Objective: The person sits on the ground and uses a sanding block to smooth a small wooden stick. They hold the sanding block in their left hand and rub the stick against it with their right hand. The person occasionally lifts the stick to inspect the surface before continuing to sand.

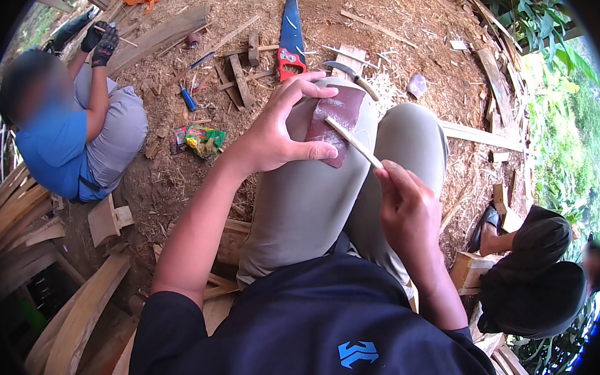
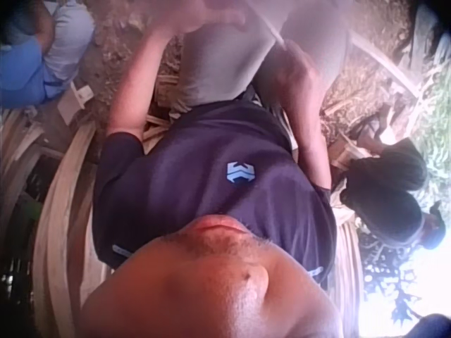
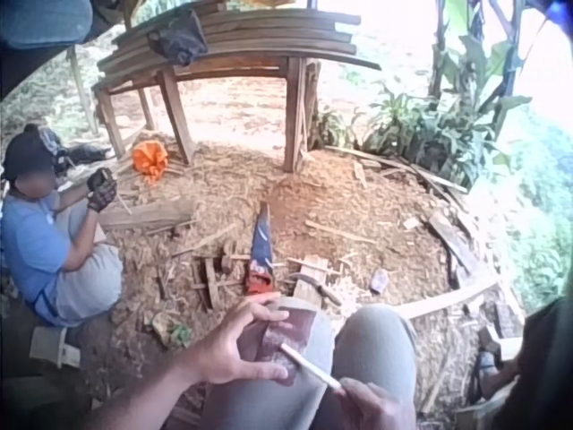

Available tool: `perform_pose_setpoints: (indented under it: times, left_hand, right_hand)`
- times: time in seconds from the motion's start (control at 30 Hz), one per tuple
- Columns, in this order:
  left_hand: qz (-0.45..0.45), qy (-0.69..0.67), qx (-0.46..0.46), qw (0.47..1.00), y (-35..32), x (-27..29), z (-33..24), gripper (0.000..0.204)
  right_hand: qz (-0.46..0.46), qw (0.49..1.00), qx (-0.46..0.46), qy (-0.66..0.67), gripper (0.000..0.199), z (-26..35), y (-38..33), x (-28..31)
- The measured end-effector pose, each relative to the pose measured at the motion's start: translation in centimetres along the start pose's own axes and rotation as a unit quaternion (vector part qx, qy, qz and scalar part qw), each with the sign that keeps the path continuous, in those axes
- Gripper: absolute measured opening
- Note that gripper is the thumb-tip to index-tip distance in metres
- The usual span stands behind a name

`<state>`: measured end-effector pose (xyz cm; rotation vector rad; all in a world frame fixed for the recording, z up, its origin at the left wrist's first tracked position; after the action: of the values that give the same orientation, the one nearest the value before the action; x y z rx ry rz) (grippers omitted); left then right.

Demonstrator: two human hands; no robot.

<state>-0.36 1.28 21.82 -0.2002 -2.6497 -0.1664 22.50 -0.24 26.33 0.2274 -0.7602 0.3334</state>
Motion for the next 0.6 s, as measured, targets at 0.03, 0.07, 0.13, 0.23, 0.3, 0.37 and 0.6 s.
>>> perform_pose_setpoints:
  times: [0.03,0.07,0.13,0.23,0.3,0.37,0.6]
  left_hand:
    - [0.002,0.002,-0.009,1.000,0.1,-0.1,-0.2,0.081]
    - [0.004,0.006,-0.011,1.000,-0.1,-0.2,-0.1,0.081]
    - [0.007,0.013,-0.004,1.000,0.4,-0.2,0.1,0.081]
    - [0.011,-0.002,0.012,1.000,0.3,-0.2,-0.1,0.082]
    - [0.009,-0.022,0.021,0.999,0.3,-0.2,0.2,0.084]
    - [0.008,-0.016,0.009,1.000,0.2,-0.3,0.2,0.084]
    - [0.014,-0.014,0.013,1.000,0.6,-0.3,0.2,0.084]
  right_hand:
    - [-0.025,0.999,0.031,-0.005,0.016,-0.4,-0.9,0.0]
    - [-0.019,0.999,0.026,-0.027,0.015,-0.3,-1.1,0.1]
    - [-0.009,0.997,0.015,-0.071,0.015,0.2,-1.1,0.9]
    - [-0.018,0.996,0.044,-0.082,0.014,1.5,0.0,0.5]
    - [-0.029,0.994,0.069,-0.074,0.017,2.0,0.0,0.2]
    - [-0.006,0.997,0.050,-0.054,0.018,1.5,-0.8,0.1]
    - [-0.002,0.999,0.026,-0.044,0.017,1.7,0.1,1.1]
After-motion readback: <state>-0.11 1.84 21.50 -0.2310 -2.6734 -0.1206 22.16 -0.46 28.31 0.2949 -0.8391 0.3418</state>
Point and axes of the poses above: each hand's wrist, its own y-axis towards the middle knuckle, its own x-axis out of the back of the hand, z = x × y, the point moved 7 cm from there along y, towards the middle knuckle, and after that the axes turned 6 degrees about y, right-handed, at the moved point
